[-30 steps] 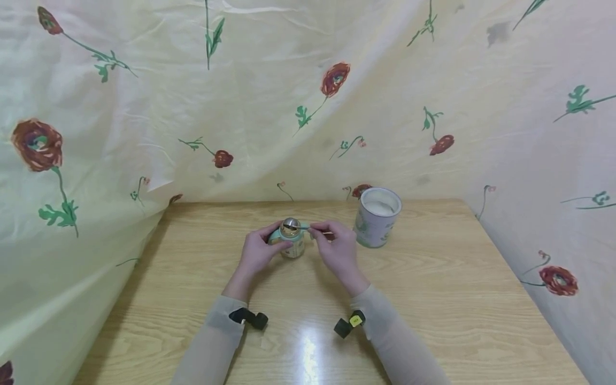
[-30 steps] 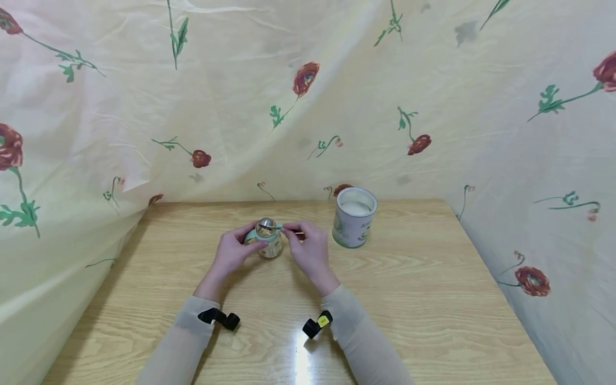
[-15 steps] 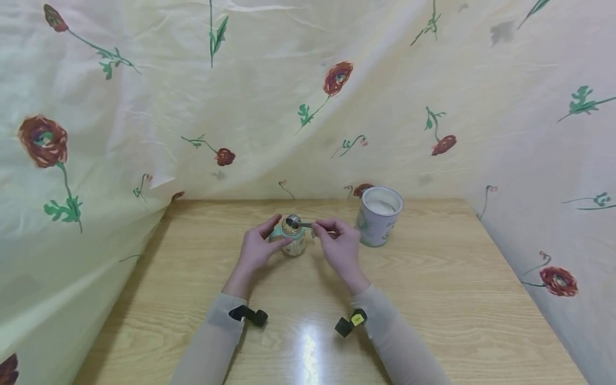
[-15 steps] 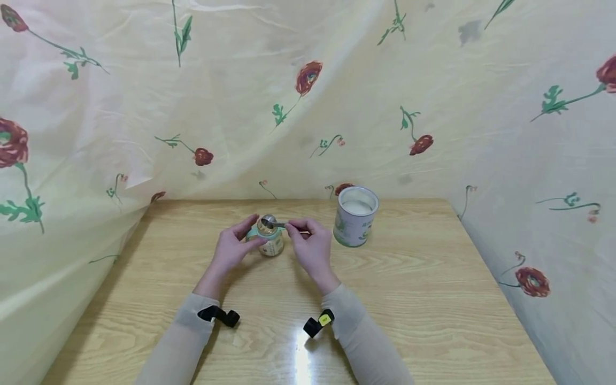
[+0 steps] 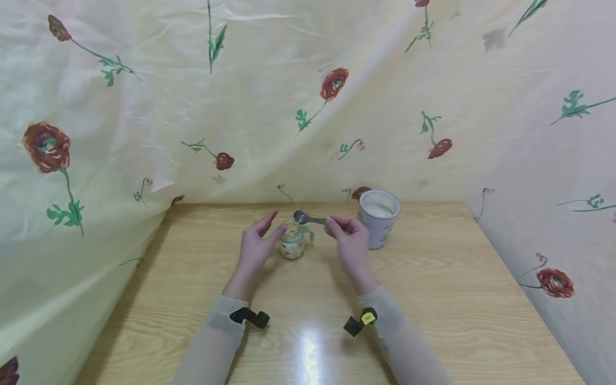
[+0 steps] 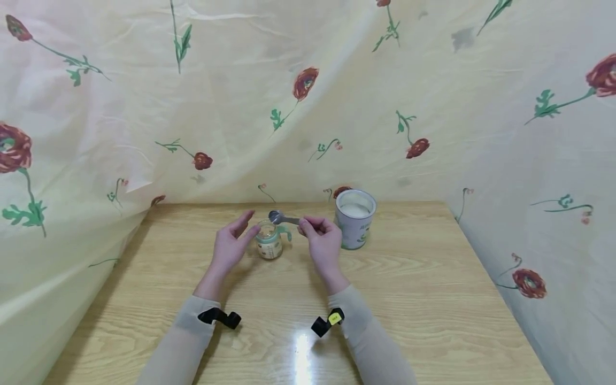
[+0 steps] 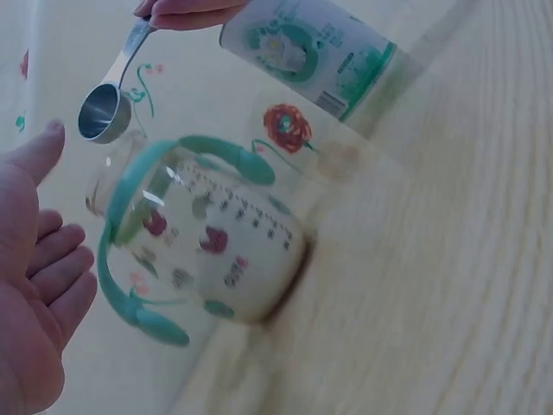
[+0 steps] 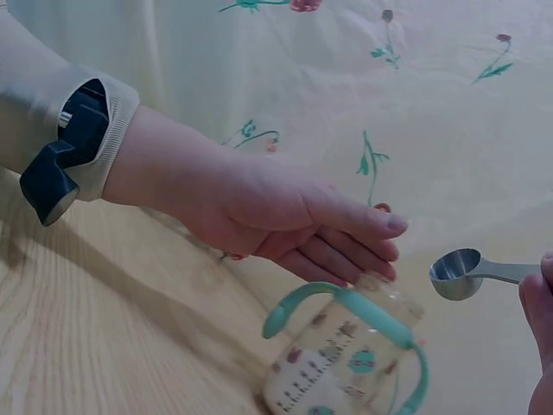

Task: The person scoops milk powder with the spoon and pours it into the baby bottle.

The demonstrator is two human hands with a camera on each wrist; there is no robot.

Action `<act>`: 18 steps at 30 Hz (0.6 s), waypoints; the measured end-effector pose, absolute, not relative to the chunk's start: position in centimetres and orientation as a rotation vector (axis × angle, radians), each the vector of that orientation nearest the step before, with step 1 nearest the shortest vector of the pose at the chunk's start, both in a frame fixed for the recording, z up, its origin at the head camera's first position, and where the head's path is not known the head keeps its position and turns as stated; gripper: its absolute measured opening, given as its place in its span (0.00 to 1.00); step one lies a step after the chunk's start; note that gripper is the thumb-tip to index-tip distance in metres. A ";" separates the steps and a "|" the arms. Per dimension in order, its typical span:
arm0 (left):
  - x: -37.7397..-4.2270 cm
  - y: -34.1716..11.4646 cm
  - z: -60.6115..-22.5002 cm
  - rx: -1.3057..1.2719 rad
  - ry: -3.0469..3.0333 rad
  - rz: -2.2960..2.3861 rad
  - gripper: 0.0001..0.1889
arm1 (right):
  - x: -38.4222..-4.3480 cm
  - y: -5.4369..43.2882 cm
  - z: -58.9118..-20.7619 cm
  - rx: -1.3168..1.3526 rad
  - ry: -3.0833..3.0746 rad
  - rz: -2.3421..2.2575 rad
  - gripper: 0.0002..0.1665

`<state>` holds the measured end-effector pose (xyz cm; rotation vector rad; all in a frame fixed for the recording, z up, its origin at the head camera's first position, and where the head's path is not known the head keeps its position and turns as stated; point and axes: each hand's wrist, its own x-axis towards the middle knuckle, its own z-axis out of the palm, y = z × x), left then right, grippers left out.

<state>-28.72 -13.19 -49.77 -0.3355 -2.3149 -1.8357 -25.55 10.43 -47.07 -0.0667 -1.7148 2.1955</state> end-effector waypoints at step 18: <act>-28.5 -7.6 -46.3 -0.502 -2.167 -1.731 0.34 | -24.3 17.5 -45.1 -0.156 -1.603 2.141 0.06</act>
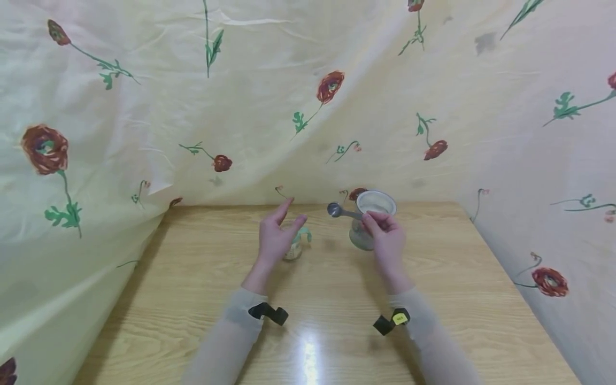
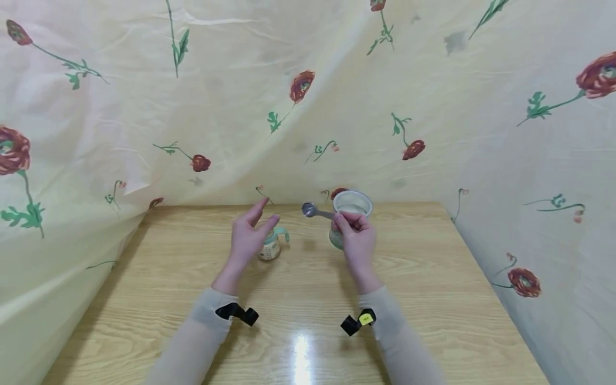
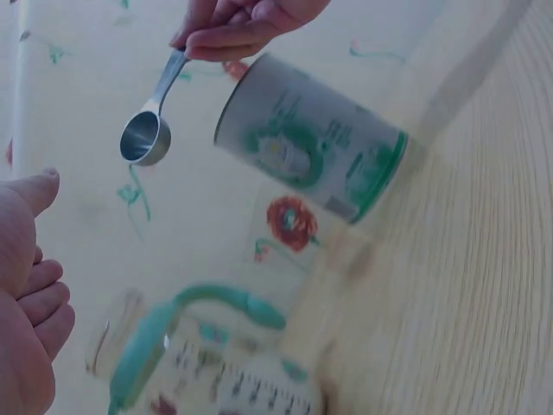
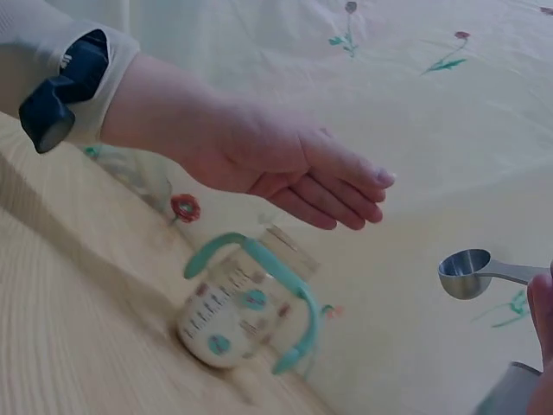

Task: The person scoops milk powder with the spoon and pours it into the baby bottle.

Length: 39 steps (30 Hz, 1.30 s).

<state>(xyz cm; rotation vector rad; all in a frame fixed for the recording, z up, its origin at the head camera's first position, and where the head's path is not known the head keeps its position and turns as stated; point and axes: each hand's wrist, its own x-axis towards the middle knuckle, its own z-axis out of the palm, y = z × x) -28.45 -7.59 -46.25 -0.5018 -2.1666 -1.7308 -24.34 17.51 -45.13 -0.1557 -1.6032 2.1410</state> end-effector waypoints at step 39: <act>-30.3 5.9 -46.6 -0.727 -2.576 -1.454 0.47 | -27.5 25.8 -44.0 0.290 -2.201 0.869 0.02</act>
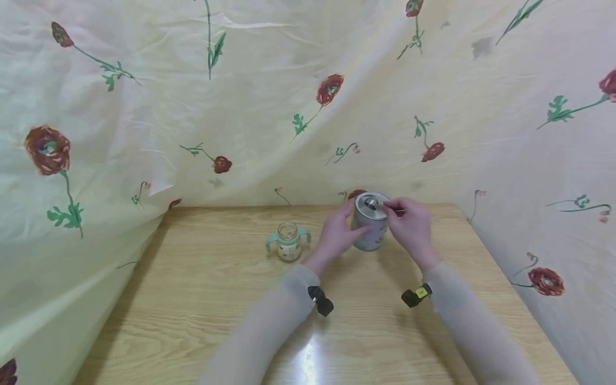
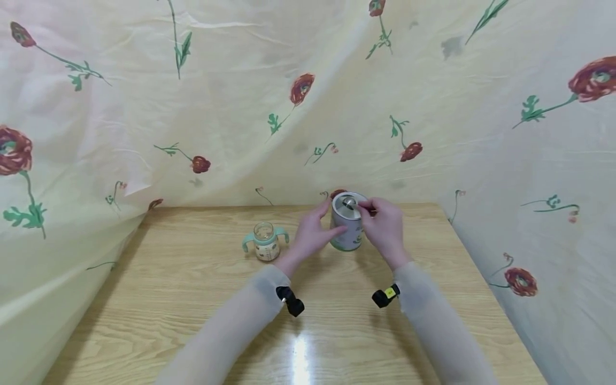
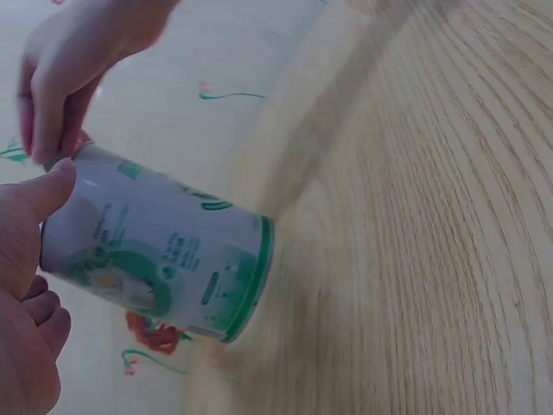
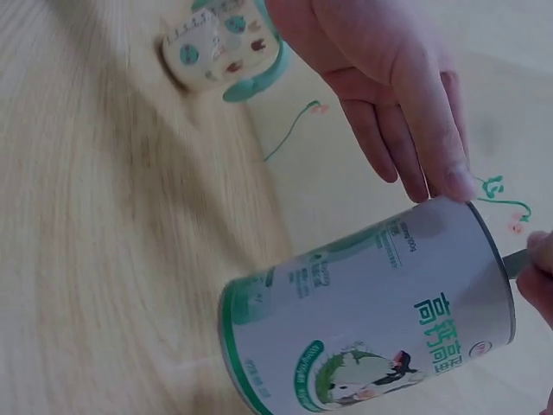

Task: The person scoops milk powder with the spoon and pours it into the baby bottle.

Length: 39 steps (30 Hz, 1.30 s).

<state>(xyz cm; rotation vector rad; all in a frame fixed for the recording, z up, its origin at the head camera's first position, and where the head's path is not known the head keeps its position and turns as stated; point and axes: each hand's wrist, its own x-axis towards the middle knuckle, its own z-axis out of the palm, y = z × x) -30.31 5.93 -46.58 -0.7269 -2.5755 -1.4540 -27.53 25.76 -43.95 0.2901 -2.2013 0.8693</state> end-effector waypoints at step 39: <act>-30.4 8.9 -47.9 -0.493 -2.484 -1.574 0.48 | -30.4 24.6 -41.8 0.280 -2.802 1.022 0.05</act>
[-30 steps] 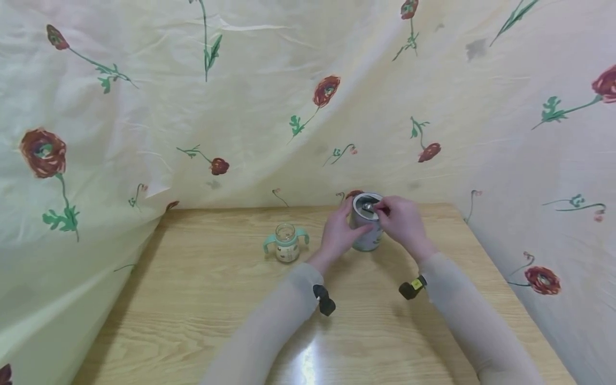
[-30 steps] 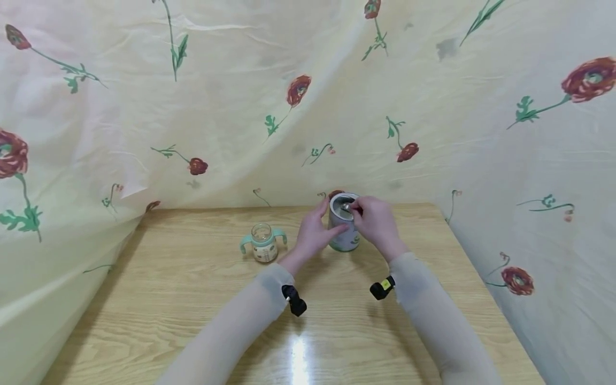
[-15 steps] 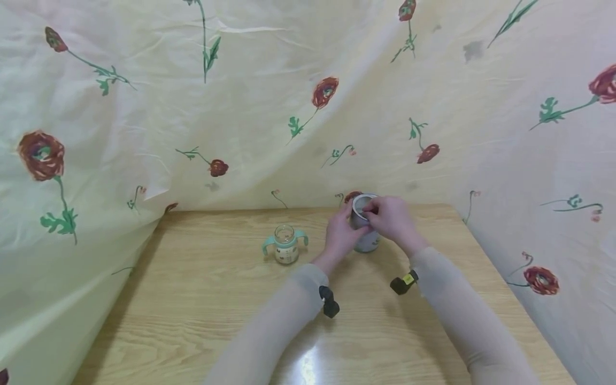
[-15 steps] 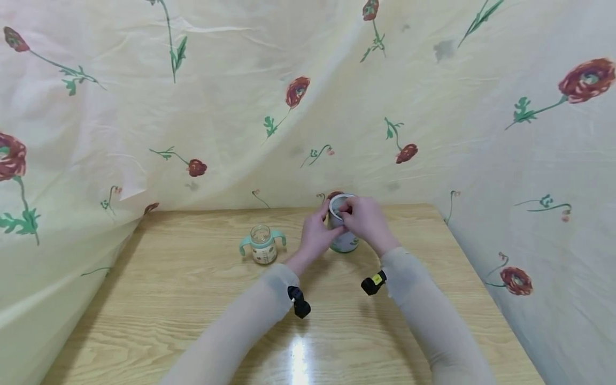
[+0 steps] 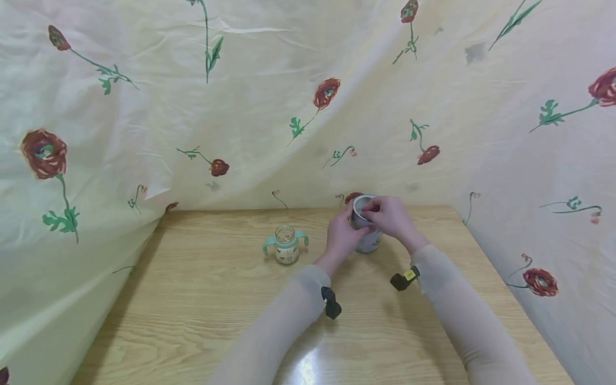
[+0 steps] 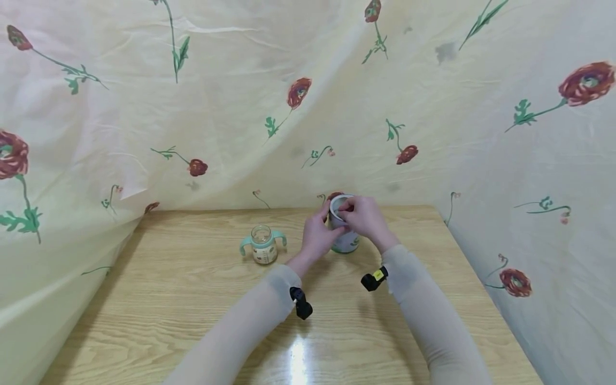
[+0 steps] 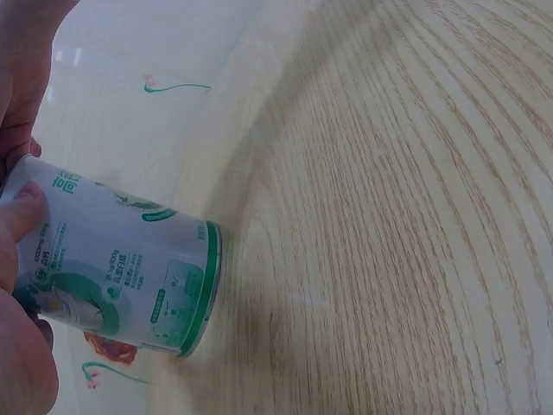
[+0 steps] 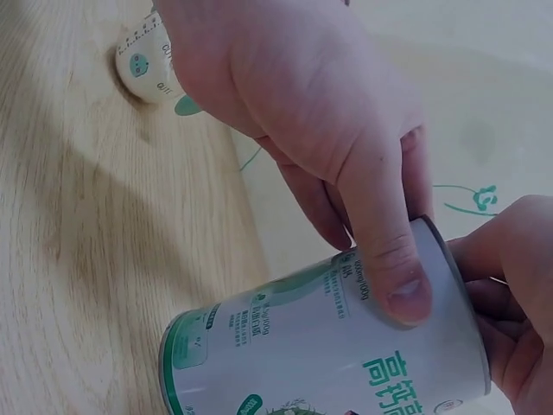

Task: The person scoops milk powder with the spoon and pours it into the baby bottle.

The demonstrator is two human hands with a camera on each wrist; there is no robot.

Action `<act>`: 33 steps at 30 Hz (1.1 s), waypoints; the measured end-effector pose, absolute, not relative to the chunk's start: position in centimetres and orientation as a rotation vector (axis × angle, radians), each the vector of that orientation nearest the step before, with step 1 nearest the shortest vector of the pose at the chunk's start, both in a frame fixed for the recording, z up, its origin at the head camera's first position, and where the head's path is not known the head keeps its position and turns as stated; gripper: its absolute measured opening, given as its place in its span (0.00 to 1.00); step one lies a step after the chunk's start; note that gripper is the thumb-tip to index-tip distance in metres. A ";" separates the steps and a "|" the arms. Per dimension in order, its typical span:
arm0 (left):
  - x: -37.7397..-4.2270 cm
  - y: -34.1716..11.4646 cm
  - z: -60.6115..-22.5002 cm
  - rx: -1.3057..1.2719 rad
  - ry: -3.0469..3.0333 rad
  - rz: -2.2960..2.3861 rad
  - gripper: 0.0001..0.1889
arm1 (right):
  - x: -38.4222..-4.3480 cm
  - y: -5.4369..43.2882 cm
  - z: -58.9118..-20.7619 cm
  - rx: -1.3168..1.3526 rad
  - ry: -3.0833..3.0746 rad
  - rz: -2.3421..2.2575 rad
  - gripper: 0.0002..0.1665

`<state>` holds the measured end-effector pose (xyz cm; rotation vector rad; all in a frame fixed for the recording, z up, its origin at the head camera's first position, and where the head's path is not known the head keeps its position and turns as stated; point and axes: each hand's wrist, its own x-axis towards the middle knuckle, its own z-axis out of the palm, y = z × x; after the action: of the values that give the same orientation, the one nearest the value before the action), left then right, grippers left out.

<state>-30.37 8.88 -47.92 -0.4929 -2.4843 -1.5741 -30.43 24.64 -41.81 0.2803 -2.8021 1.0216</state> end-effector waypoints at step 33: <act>-30.2 9.0 -47.7 -0.473 -2.476 -1.594 0.46 | -28.1 25.1 -40.2 -0.028 -2.539 1.528 0.15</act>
<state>-30.22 8.97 -47.68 -0.4729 -2.4765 -1.5939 -28.11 25.07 -40.20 -0.0285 -2.5390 1.5281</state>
